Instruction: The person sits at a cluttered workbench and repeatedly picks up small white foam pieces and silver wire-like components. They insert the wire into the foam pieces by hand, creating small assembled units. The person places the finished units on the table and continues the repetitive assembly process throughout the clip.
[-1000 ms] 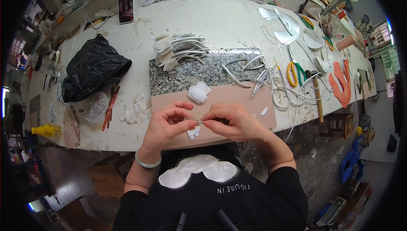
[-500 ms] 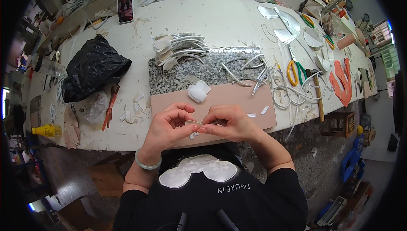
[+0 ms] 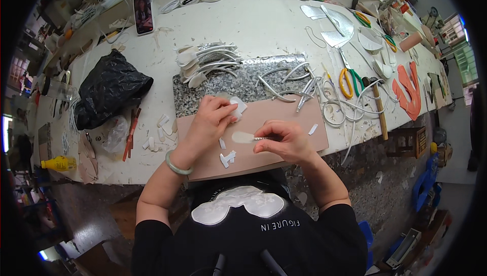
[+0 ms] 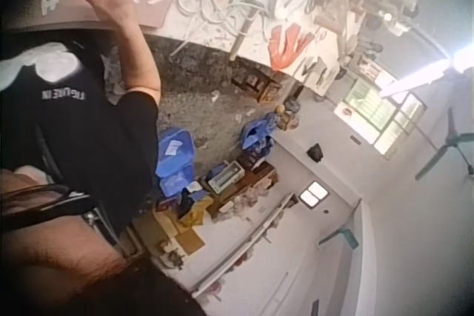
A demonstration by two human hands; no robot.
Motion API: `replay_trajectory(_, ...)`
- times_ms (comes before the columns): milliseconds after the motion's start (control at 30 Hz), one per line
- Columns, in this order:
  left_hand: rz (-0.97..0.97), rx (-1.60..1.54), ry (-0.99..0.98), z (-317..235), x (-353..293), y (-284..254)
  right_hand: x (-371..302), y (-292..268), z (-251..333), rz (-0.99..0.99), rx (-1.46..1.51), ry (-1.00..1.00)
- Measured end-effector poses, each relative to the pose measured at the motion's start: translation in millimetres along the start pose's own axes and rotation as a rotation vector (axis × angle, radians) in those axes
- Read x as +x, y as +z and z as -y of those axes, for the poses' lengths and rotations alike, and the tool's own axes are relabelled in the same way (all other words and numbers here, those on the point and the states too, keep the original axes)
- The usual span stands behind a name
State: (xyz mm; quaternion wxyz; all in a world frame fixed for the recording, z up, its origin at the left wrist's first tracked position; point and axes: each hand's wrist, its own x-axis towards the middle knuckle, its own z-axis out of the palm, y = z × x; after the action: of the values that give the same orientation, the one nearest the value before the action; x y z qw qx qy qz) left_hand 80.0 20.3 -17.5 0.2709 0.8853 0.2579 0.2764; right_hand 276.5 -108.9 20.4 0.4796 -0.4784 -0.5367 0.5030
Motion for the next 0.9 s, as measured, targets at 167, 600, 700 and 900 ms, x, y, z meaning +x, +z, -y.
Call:
replay_trajectory(167, -0.094, -0.035, -0.089, -8, -5, -7, 0, -1, 4, 0.026, -0.118, -0.02)
replay_trajectory(600, -0.066, -1.259, -0.765, -31, -29, -32, 11, 2, 5, 0.108, -0.162, -0.224)
replay_trajectory(700, -0.023, -1.294, -0.776, -33, -34, -33, 12, 4, 9, 0.107, -0.134, -0.211)
replay_trajectory(900, 0.152, -1.329, -0.794, -52, -34, -47, 19, 6, 9, 0.076, -0.146, -0.198)
